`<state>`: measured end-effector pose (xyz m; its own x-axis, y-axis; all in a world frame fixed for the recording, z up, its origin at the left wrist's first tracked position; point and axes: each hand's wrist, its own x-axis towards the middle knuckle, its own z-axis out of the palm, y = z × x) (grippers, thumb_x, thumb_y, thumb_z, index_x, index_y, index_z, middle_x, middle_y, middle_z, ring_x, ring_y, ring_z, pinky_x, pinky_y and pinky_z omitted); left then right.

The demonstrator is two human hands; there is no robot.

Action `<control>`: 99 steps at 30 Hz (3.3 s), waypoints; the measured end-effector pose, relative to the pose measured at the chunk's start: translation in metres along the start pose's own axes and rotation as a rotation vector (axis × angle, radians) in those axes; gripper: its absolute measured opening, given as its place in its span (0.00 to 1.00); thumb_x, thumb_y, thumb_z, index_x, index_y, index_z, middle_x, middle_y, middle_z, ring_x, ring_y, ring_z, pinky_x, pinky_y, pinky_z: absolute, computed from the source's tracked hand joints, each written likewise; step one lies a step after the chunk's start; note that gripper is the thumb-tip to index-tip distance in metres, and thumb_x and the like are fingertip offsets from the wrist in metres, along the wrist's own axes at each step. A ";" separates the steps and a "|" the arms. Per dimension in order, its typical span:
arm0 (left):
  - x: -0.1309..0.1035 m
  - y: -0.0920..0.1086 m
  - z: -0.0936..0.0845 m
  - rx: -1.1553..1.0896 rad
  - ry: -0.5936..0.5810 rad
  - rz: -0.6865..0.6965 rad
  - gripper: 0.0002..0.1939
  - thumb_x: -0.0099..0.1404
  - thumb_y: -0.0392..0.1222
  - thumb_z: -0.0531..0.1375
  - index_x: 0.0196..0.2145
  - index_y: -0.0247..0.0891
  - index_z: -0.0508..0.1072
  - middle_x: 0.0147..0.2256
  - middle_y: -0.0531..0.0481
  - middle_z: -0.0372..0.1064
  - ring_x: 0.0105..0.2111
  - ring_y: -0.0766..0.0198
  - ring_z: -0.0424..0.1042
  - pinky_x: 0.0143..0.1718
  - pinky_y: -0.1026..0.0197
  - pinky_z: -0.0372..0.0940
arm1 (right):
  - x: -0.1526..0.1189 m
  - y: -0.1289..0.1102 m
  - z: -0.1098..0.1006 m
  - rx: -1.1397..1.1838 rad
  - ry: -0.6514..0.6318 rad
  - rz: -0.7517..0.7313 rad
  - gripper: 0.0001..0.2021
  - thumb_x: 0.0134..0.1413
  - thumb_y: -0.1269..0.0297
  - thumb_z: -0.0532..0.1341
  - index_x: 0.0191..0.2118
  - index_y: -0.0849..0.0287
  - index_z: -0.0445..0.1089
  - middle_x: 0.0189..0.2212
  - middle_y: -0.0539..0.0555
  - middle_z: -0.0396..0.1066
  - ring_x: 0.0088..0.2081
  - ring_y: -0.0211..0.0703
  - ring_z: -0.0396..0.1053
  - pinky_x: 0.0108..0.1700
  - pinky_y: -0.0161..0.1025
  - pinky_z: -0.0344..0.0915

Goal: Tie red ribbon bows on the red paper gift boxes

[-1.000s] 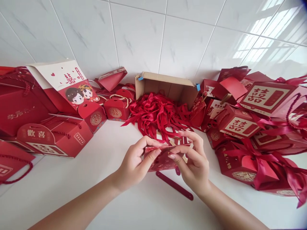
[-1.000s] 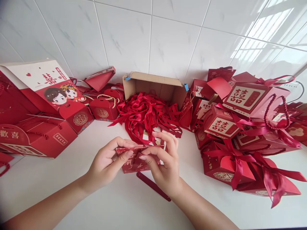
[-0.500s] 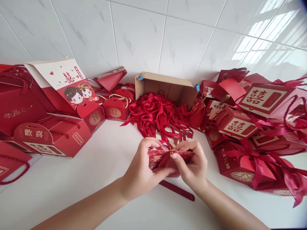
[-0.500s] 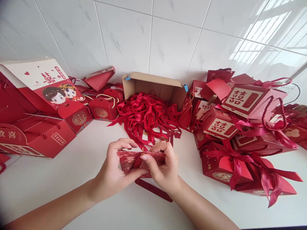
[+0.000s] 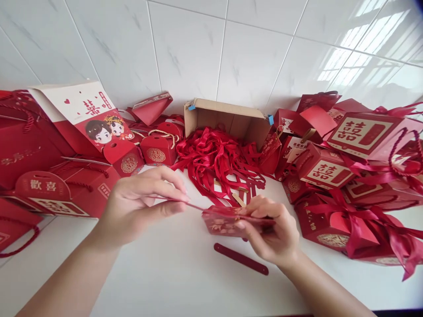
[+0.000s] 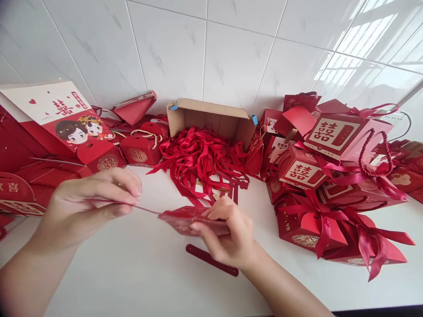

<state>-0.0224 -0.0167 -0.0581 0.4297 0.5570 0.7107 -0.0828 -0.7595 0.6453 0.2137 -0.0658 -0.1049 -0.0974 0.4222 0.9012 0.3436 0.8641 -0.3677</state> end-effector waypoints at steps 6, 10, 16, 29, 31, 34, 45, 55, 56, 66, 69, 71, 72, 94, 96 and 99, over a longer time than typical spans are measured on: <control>-0.013 0.011 0.029 -0.382 -0.042 -0.427 0.27 0.59 0.31 0.65 0.51 0.49 0.62 0.26 0.61 0.73 0.25 0.69 0.71 0.27 0.68 0.66 | -0.002 -0.016 0.005 0.087 -0.094 -0.110 0.10 0.54 0.74 0.63 0.40 0.60 0.63 0.25 0.53 0.70 0.24 0.41 0.70 0.27 0.41 0.69; -0.014 0.012 0.037 -0.316 -0.196 -0.340 0.10 0.57 0.32 0.66 0.33 0.41 0.70 0.26 0.54 0.71 0.27 0.65 0.70 0.31 0.63 0.67 | -0.003 -0.018 0.003 0.083 -0.113 -0.133 0.09 0.55 0.72 0.63 0.40 0.61 0.63 0.25 0.54 0.71 0.25 0.42 0.71 0.28 0.42 0.69; -0.011 0.015 0.033 -0.283 -0.317 -0.390 0.10 0.66 0.34 0.56 0.39 0.40 0.78 0.33 0.45 0.75 0.35 0.59 0.73 0.37 0.58 0.69 | -0.002 -0.017 0.003 0.090 -0.120 -0.135 0.08 0.55 0.71 0.63 0.40 0.61 0.63 0.23 0.53 0.70 0.24 0.41 0.70 0.27 0.42 0.69; -0.014 0.015 0.038 -0.342 -0.219 -0.557 0.04 0.63 0.40 0.62 0.35 0.39 0.77 0.34 0.46 0.75 0.36 0.60 0.75 0.38 0.60 0.71 | -0.002 -0.017 0.004 0.082 -0.134 -0.131 0.09 0.56 0.72 0.62 0.41 0.61 0.63 0.25 0.54 0.70 0.26 0.41 0.72 0.29 0.41 0.70; -0.015 0.015 0.039 -0.364 -0.228 -0.551 0.05 0.63 0.41 0.62 0.33 0.38 0.76 0.37 0.44 0.76 0.40 0.56 0.75 0.42 0.56 0.71 | -0.002 -0.017 0.003 0.079 -0.141 -0.127 0.09 0.56 0.72 0.62 0.42 0.60 0.62 0.25 0.53 0.70 0.26 0.41 0.72 0.30 0.41 0.71; -0.015 0.015 0.040 -0.392 -0.234 -0.583 0.07 0.64 0.43 0.61 0.33 0.37 0.75 0.37 0.42 0.76 0.40 0.55 0.75 0.43 0.53 0.71 | -0.002 -0.017 0.004 0.073 -0.142 -0.116 0.09 0.57 0.71 0.61 0.42 0.58 0.62 0.25 0.52 0.70 0.26 0.40 0.71 0.30 0.41 0.71; -0.014 0.017 0.035 -0.343 -0.359 -0.418 0.07 0.61 0.33 0.62 0.38 0.40 0.76 0.39 0.44 0.78 0.43 0.53 0.76 0.49 0.49 0.68 | -0.002 -0.017 0.004 0.073 -0.121 -0.098 0.08 0.57 0.70 0.61 0.42 0.57 0.62 0.25 0.52 0.70 0.24 0.40 0.70 0.28 0.41 0.70; -0.011 0.003 0.037 -0.235 -0.376 -0.183 0.15 0.58 0.25 0.62 0.40 0.43 0.76 0.36 0.45 0.78 0.39 0.56 0.77 0.47 0.51 0.70 | -0.001 -0.017 0.004 0.097 -0.101 -0.086 0.09 0.55 0.77 0.62 0.38 0.59 0.62 0.34 0.59 0.75 0.37 0.47 0.75 0.39 0.48 0.74; -0.012 0.002 0.037 -0.227 -0.375 -0.180 0.16 0.58 0.25 0.62 0.40 0.43 0.77 0.37 0.45 0.78 0.40 0.56 0.77 0.47 0.51 0.70 | -0.001 -0.017 0.004 0.101 -0.099 -0.080 0.09 0.54 0.78 0.62 0.37 0.59 0.62 0.33 0.58 0.75 0.37 0.47 0.75 0.38 0.48 0.74; -0.015 0.004 0.040 -0.139 -0.315 -0.076 0.16 0.57 0.24 0.61 0.39 0.42 0.75 0.44 0.43 0.76 0.46 0.54 0.75 0.50 0.50 0.68 | 0.002 -0.021 0.002 0.096 -0.055 -0.040 0.11 0.52 0.79 0.63 0.35 0.57 0.63 0.28 0.52 0.73 0.28 0.41 0.70 0.31 0.43 0.70; -0.014 0.004 0.043 -0.125 -0.295 -0.014 0.15 0.57 0.25 0.62 0.38 0.42 0.74 0.41 0.44 0.78 0.46 0.53 0.75 0.52 0.48 0.68 | 0.002 -0.023 0.003 0.113 -0.050 -0.018 0.12 0.54 0.78 0.62 0.35 0.56 0.60 0.27 0.51 0.73 0.28 0.40 0.70 0.34 0.44 0.71; -0.013 0.004 0.045 -0.120 -0.269 0.010 0.14 0.56 0.26 0.63 0.37 0.42 0.74 0.36 0.45 0.78 0.42 0.54 0.77 0.50 0.48 0.69 | 0.001 -0.023 0.004 0.117 -0.050 -0.015 0.12 0.54 0.77 0.63 0.34 0.56 0.59 0.27 0.51 0.73 0.27 0.40 0.70 0.36 0.46 0.72; -0.014 0.004 0.046 -0.107 -0.250 0.019 0.14 0.56 0.26 0.63 0.37 0.42 0.74 0.34 0.46 0.78 0.41 0.54 0.77 0.49 0.48 0.70 | 0.000 -0.024 0.004 0.122 -0.050 -0.014 0.12 0.53 0.77 0.63 0.34 0.56 0.59 0.27 0.52 0.74 0.27 0.40 0.70 0.37 0.46 0.72; -0.022 -0.006 0.047 -0.046 0.037 -0.481 0.11 0.59 0.42 0.66 0.37 0.44 0.68 0.27 0.54 0.74 0.33 0.61 0.77 0.35 0.63 0.74 | 0.013 -0.008 -0.018 -0.280 -0.365 0.090 0.14 0.50 0.53 0.68 0.38 0.57 0.73 0.34 0.56 0.72 0.35 0.45 0.69 0.38 0.43 0.69; -0.023 -0.011 0.048 -0.001 0.057 -0.425 0.16 0.59 0.43 0.66 0.44 0.46 0.67 0.33 0.52 0.76 0.39 0.57 0.77 0.42 0.58 0.73 | 0.018 -0.007 -0.029 -0.372 -0.499 0.194 0.12 0.53 0.55 0.66 0.40 0.55 0.75 0.36 0.56 0.71 0.34 0.44 0.69 0.37 0.42 0.69; -0.026 -0.022 0.050 0.086 0.086 -0.320 0.34 0.60 0.45 0.65 0.60 0.50 0.55 0.55 0.44 0.68 0.56 0.51 0.66 0.57 0.48 0.62 | 0.033 -0.004 -0.043 -0.360 -0.570 0.316 0.09 0.58 0.59 0.63 0.40 0.56 0.77 0.33 0.55 0.72 0.30 0.39 0.69 0.33 0.37 0.68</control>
<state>0.0132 -0.0312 -0.1048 0.3440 0.7952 0.4992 0.1220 -0.5651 0.8160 0.2493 -0.0672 -0.0636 -0.3792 0.7972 0.4698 0.7110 0.5759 -0.4035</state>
